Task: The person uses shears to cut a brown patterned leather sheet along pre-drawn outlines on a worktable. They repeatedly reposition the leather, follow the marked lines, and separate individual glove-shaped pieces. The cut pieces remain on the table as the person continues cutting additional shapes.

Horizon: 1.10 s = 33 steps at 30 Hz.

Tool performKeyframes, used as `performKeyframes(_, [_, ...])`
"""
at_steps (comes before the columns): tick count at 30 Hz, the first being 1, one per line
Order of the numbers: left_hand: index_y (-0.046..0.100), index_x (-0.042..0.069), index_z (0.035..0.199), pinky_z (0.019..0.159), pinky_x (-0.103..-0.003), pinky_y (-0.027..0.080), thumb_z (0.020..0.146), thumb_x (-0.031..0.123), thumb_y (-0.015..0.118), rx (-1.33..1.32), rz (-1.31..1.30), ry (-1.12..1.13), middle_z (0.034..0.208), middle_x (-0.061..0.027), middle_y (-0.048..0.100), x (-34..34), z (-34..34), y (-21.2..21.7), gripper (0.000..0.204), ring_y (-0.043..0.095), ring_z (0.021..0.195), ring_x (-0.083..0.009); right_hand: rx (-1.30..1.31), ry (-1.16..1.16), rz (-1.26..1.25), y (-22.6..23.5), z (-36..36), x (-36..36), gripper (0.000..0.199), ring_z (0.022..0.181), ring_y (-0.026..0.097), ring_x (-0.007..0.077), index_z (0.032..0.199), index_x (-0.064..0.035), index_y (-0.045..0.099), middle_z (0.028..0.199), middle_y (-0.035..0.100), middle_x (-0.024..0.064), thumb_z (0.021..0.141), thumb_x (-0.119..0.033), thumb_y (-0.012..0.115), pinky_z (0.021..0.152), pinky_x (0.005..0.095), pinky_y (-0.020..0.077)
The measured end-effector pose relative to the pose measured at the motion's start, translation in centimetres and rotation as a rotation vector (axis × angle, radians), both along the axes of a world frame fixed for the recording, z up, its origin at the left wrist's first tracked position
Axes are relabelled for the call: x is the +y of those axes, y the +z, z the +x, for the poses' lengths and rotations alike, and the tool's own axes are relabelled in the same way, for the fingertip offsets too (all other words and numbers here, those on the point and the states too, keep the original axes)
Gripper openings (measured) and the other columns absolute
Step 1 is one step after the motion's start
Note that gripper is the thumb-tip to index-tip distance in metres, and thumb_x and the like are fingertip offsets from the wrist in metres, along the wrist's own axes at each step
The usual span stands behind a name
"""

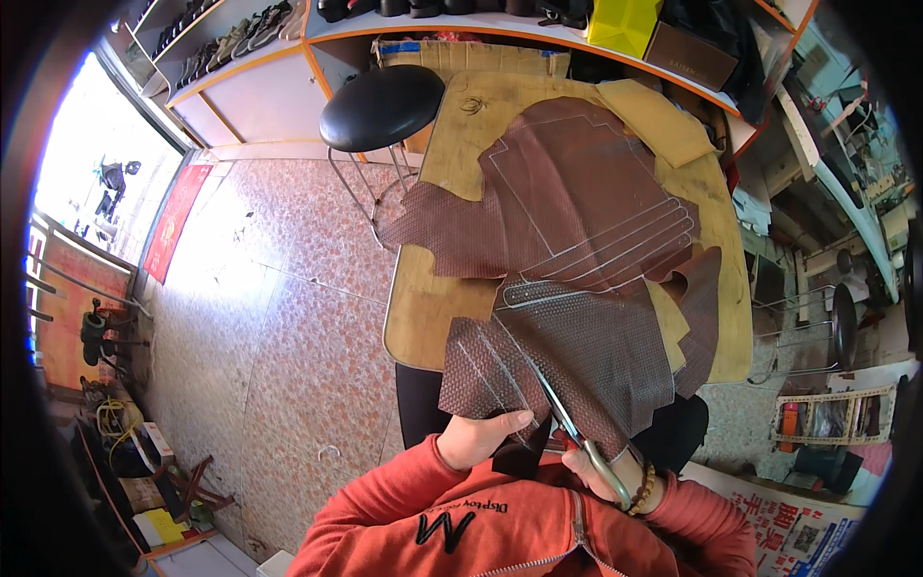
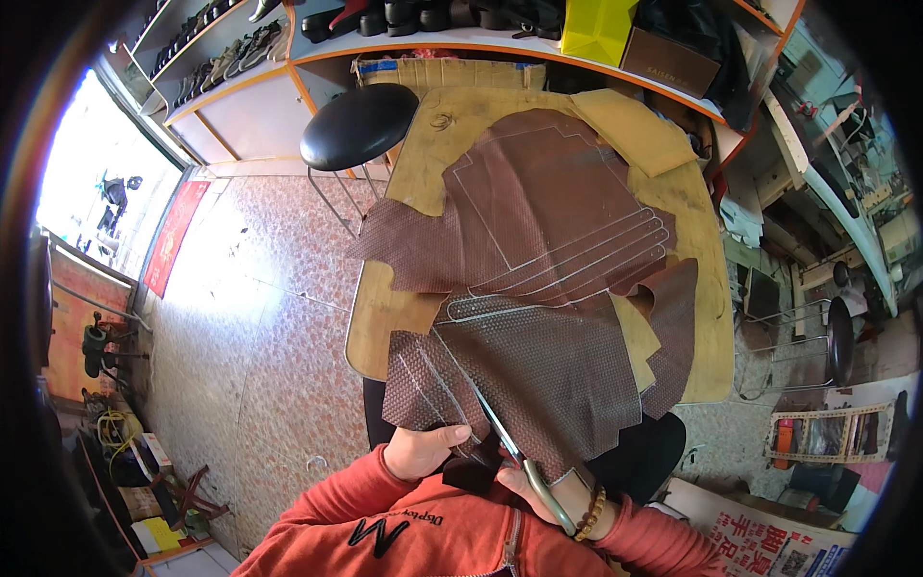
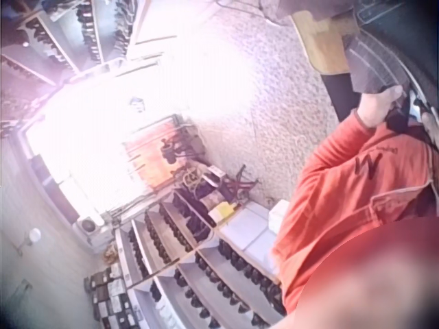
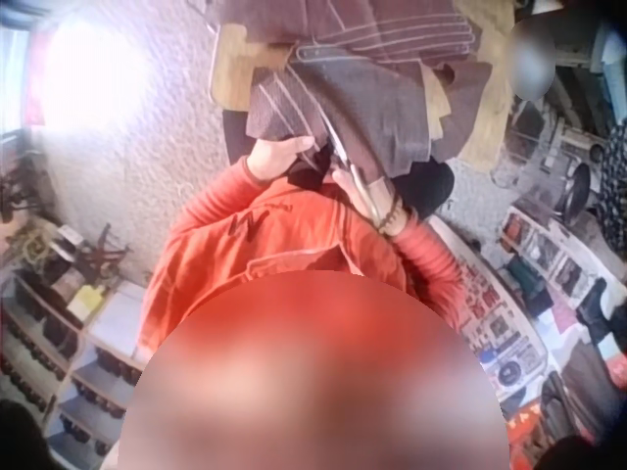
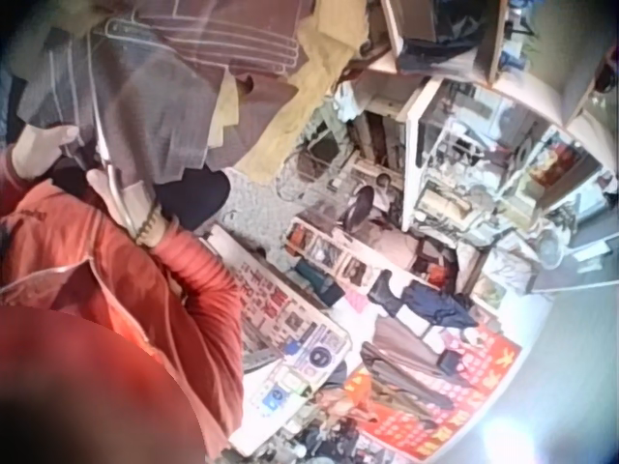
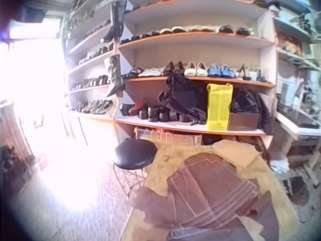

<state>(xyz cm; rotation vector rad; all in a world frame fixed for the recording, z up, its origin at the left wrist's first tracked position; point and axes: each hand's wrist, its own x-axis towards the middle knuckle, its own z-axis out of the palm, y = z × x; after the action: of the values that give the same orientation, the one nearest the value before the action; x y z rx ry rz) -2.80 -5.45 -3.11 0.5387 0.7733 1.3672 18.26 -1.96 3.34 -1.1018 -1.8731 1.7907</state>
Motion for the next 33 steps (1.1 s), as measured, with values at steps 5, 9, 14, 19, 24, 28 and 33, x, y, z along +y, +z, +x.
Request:
performKeyframes(5, [0.045,0.001,0.131,0.096,-0.033,0.045,0.085,-0.003,0.065,-0.005,0.010,-0.033,0.121,-0.0071,0.054,-0.1,-0.2,-0.3,0.050,0.053,0.110,-0.0190,0.022,0.001,-0.094,0.0,0.0,0.2,0.043,0.090,0.060,0.0183,0.120,0.0031,0.054,0.099,0.060,0.0095,0.093,-0.029,0.064,0.079,0.0324,0.0516])
performKeyframes(9, [0.038,0.000,0.138,0.103,-0.036,0.040,0.083,-0.001,0.067,0.097,0.083,-0.065,0.130,-0.0096,0.050,-0.2,-2.0,-0.1,0.063,0.050,0.118,-0.0211,0.067,0.009,-0.135,0.0,0.2,0.2,0.045,0.091,0.060,0.0172,0.123,0.0030,0.052,0.099,0.060,0.0093,0.093,-0.028,0.065,0.079,0.0327,0.0516])
performKeyframes(14, [0.024,0.000,0.148,0.101,-0.034,0.040,0.082,0.025,0.070,0.177,0.062,-0.038,0.130,-0.0114,0.051,1.7,-8.8,3.1,0.084,0.051,0.116,-0.0201,-0.088,0.194,0.167,0.2,1.0,0.6,0.045,0.085,0.056,0.0128,0.125,0.0016,0.051,0.099,0.059,0.0062,0.094,-0.027,0.064,0.075,0.0276,0.0488])
performKeyframes(19, [0.036,0.000,0.144,0.101,-0.030,0.040,0.078,0.003,0.071,0.637,-0.005,-0.517,0.129,-0.0120,0.055,5.2,-12.1,5.9,0.075,0.053,0.116,-0.0179,-0.092,0.266,0.226,0.4,0.9,1.2,0.047,0.083,0.053,0.0112,0.127,0.0009,0.049,0.097,0.056,0.0039,0.094,-0.030,0.063,0.074,0.0262,0.0469])
performKeyframes(24, [0.044,0.005,0.141,0.106,-0.032,0.034,0.074,0.004,0.075,0.967,0.349,-0.566,0.132,-0.0091,0.055,7.4,-9.0,5.5,0.074,0.048,0.123,-0.0179,-0.061,0.227,0.165,0.3,1.3,1.0,0.050,0.081,0.049,0.0095,0.128,0.0002,0.048,0.095,0.054,0.0016,0.094,-0.032,0.063,0.074,0.0247,0.0450])
performKeyframes(28, [0.048,0.004,0.137,0.104,-0.031,0.036,0.073,-0.001,0.073,0.767,0.280,-0.508,0.126,-0.0060,0.057,7.6,-7.2,5.3,0.069,0.050,0.117,-0.0153,-0.026,0.169,-0.020,-0.2,2.3,0.4,0.051,0.080,0.046,0.0083,0.130,-0.0004,0.047,0.094,0.051,-0.0002,0.094,-0.034,0.062,0.073,0.0236,0.0435])
performKeyframes(33, [0.047,0.004,0.136,0.103,-0.031,0.037,0.073,-0.002,0.073,0.711,0.264,-0.483,0.124,-0.0052,0.056,7.0,-6.3,5.5,0.068,0.051,0.116,-0.0149,-0.011,0.090,-0.411,-0.8,1.8,-0.3,0.052,0.080,0.045,0.0067,0.130,-0.0012,0.046,0.095,0.050,-0.0029,0.095,-0.036,0.060,0.075,0.0208,0.0412])
